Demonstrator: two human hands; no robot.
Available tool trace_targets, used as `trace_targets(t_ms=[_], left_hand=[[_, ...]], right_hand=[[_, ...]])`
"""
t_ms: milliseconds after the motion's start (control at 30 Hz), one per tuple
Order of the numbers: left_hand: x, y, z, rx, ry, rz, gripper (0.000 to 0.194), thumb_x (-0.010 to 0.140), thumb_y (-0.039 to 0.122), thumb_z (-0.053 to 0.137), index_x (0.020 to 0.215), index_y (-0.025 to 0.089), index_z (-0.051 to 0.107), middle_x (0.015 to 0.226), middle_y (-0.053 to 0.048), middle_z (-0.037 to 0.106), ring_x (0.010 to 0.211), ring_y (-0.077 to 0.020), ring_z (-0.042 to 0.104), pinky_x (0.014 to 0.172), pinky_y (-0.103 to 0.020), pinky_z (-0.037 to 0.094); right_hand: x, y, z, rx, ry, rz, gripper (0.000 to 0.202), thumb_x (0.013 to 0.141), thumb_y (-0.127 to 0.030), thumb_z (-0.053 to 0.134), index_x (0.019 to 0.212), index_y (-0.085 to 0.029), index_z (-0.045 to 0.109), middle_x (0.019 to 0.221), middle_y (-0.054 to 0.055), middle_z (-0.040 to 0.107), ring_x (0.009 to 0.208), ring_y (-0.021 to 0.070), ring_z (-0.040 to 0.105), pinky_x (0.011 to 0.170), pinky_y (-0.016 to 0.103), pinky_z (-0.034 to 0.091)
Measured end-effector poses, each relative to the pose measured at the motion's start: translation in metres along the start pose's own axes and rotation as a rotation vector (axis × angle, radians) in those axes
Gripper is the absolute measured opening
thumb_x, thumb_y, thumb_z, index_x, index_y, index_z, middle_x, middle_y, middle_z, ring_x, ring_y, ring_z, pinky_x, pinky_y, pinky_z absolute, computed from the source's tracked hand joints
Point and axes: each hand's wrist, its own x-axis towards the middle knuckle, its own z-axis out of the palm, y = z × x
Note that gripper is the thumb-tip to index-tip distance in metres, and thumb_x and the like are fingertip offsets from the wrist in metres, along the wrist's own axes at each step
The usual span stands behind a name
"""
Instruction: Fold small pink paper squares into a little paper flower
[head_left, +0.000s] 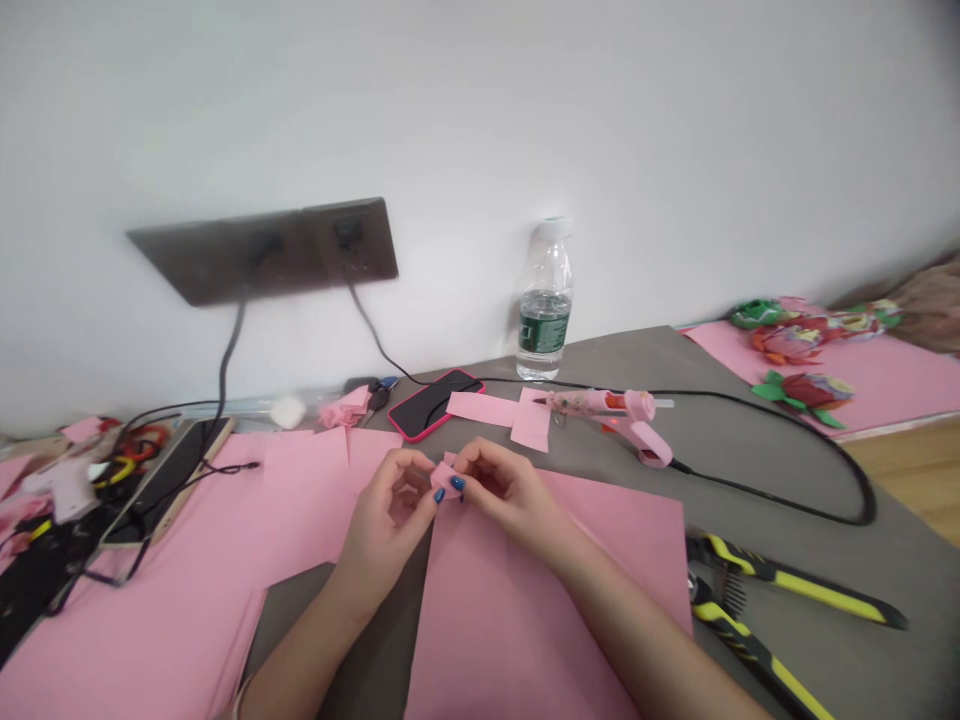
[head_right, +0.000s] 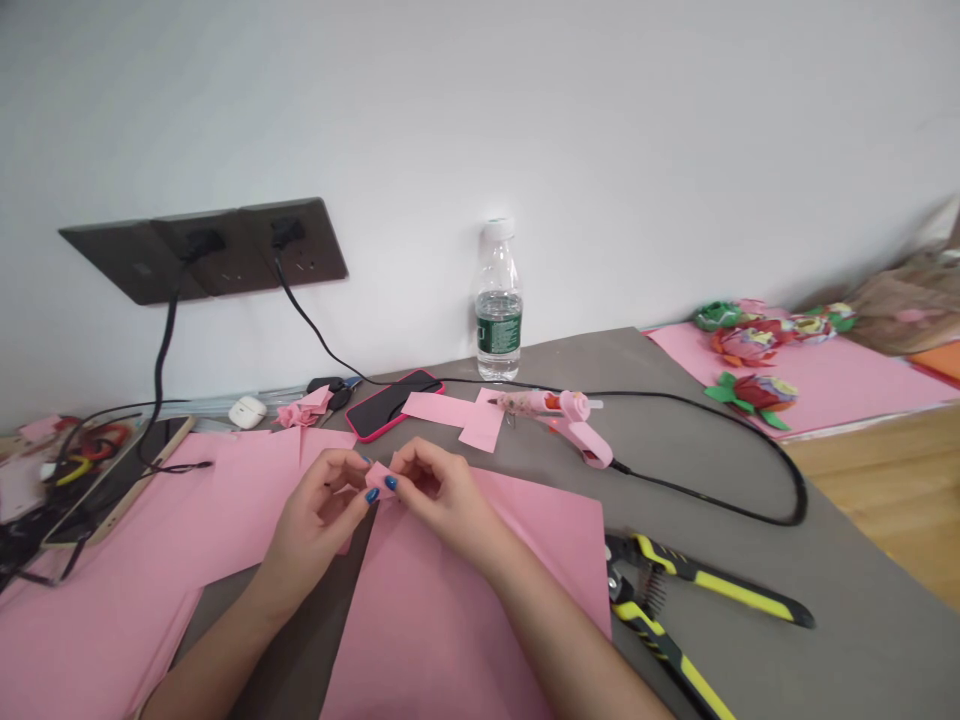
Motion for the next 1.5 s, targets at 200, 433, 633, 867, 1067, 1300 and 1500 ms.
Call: trace_targets(t_ms=[200,433,633,867,1067,1300,1500], left_hand=[[0.0006,-0.0014,-0.0004,0.007,-0.015,0.004,0.002,0.091,0.024,0.059,0.093,0.023,0.059,0.090,-0.001,0.060,0.088,-0.0168,0.060,0.074,-0.024,0.050],[0.0000,0.0017,-0.0004,0.018,-0.053,-0.013,0.009,0.093,0.029,0.059,0.089,0.021,0.059,0.086,-0.001,0.060,0.081,-0.0158,0.060,0.072,-0.024,0.049],[-0.0020,-0.0012,-0.0027,0.024,-0.077,-0.031,0.008,0.096,0.028,0.054,0.090,0.022,0.057,0.077,0.003,0.058,0.065,-0.0120,0.058,0.060,-0.021,0.046],[-0.0008,-0.0009,-0.0044,0.072,-0.115,0.030,0.010,0.093,0.021,0.054,0.092,0.022,0.064,0.090,-0.001,0.063,0.068,-0.0124,0.061,0.060,-0.021,0.047],[-0.0005,-0.0036,-0.0052,0.009,-0.118,0.018,0.008,0.089,0.021,0.059,0.088,0.021,0.067,0.083,-0.001,0.067,0.073,-0.0143,0.064,0.067,-0.023,0.051],[-0.0011,-0.0006,-0.0029,0.006,-0.072,-0.029,0.004,0.088,0.023,0.063,0.086,0.021,0.065,0.082,0.000,0.066,0.077,-0.0151,0.065,0.072,-0.024,0.053],[-0.0003,0.0024,-0.0030,-0.008,-0.022,-0.042,0.006,0.086,0.027,0.065,0.088,0.021,0.064,0.083,0.000,0.065,0.076,-0.0142,0.063,0.069,-0.022,0.053]], right_hand=[[-0.0004,-0.0004,0.0002,-0.011,-0.008,0.006,0.022,0.094,-0.039,0.061,0.083,-0.020,0.057,0.079,0.002,0.063,0.074,0.0154,0.058,0.068,0.027,0.046],[-0.0001,-0.0025,0.0001,-0.011,-0.033,-0.022,0.017,0.094,-0.033,0.060,0.085,-0.019,0.059,0.080,0.002,0.063,0.075,0.0160,0.059,0.067,0.027,0.045],[-0.0006,-0.0044,-0.0001,-0.056,-0.029,-0.031,0.011,0.092,-0.023,0.058,0.082,-0.019,0.058,0.076,0.001,0.059,0.070,0.0142,0.054,0.064,0.026,0.041],[0.0002,-0.0017,-0.0017,0.029,-0.008,-0.019,0.011,0.091,-0.025,0.057,0.083,-0.018,0.057,0.075,0.001,0.057,0.069,0.0143,0.054,0.064,0.026,0.041],[0.0004,0.0005,-0.0019,0.083,0.045,-0.011,0.011,0.090,-0.030,0.059,0.089,-0.018,0.061,0.077,0.001,0.059,0.068,0.0141,0.054,0.062,0.026,0.040],[0.0018,0.0010,-0.0018,0.098,0.061,-0.043,0.010,0.090,-0.029,0.061,0.090,-0.019,0.060,0.077,0.000,0.059,0.067,0.0132,0.054,0.061,0.025,0.040],[0.0016,0.0020,-0.0017,0.083,0.072,-0.043,0.013,0.090,-0.032,0.062,0.089,-0.019,0.060,0.076,0.001,0.058,0.066,0.0133,0.053,0.060,0.025,0.040]])
